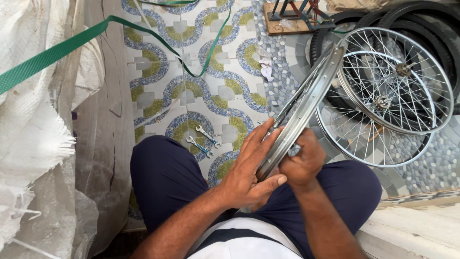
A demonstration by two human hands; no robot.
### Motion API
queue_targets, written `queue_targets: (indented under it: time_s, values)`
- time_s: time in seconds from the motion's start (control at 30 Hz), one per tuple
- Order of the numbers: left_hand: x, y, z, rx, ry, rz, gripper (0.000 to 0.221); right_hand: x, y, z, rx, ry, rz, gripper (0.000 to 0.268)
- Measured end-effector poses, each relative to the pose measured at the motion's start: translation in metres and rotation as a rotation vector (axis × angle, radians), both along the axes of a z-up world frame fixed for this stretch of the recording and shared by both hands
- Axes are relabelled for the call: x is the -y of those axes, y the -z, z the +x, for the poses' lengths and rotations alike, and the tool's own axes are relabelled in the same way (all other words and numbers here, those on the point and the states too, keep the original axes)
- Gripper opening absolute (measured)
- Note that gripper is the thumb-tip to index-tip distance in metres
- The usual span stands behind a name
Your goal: The person builds a bicycle wheel by manually inserting and threading spokes into the holes of a metal rim while holding it on their lap.
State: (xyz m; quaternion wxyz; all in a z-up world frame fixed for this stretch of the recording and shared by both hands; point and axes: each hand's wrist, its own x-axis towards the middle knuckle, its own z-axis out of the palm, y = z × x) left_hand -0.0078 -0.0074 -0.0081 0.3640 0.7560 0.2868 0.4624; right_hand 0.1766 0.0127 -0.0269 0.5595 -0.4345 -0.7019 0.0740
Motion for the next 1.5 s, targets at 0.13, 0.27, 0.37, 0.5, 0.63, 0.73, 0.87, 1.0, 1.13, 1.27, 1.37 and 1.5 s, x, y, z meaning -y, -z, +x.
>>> queue_targets:
  time_s: [0.13,0.27,0.37,0.5,0.63,0.73,0.87,1.0,1.13,1.27,1.37,1.5]
  values:
    - [0.001,0.0,-0.004,0.019,-0.007,-0.09,0.086,0.002,0.009,0.033,-0.61,-0.56,-0.465,0.038]
    - [0.005,0.001,-0.002,0.031,0.027,-0.043,0.086,-0.021,0.017,0.064,-0.426,-0.508,-0.62,0.042]
    - [0.007,0.002,0.002,0.047,0.035,-0.043,0.085,-0.034,0.011,0.07,-0.701,-1.065,-1.034,0.062]
    - [0.007,-0.002,0.001,0.03,0.009,-0.071,0.085,-0.012,0.005,0.047,-0.599,-0.717,-0.862,0.049]
    - [0.007,-0.005,0.005,0.032,0.012,-0.072,0.085,0.007,0.006,-0.002,-0.089,0.126,-0.068,0.029]
    - [0.005,-0.006,0.005,0.009,-0.003,-0.047,0.086,0.002,-0.021,0.009,0.124,0.0,-0.235,0.022]
    - [0.003,0.001,0.005,0.024,-0.02,0.007,0.083,-0.018,-0.023,0.019,-0.059,-0.58,-0.531,0.033]
    - [0.004,0.004,0.005,0.003,-0.016,0.003,0.084,-0.005,0.012,-0.006,0.032,-0.027,-0.184,0.032]
    - [0.003,0.004,0.001,-0.003,-0.009,-0.018,0.085,-0.014,0.024,0.013,-0.356,-0.335,-0.659,0.023]
    - [0.004,0.001,0.001,-0.013,-0.03,-0.019,0.085,-0.038,0.002,0.062,-0.565,-1.009,-0.952,0.053]
    - [0.003,0.002,-0.001,-0.021,-0.038,0.015,0.085,-0.039,0.007,0.054,-0.726,-1.067,-1.007,0.05]
    - [0.004,-0.001,-0.003,-0.023,-0.06,-0.036,0.084,-0.008,0.009,0.015,-0.199,-0.196,-0.512,0.041]
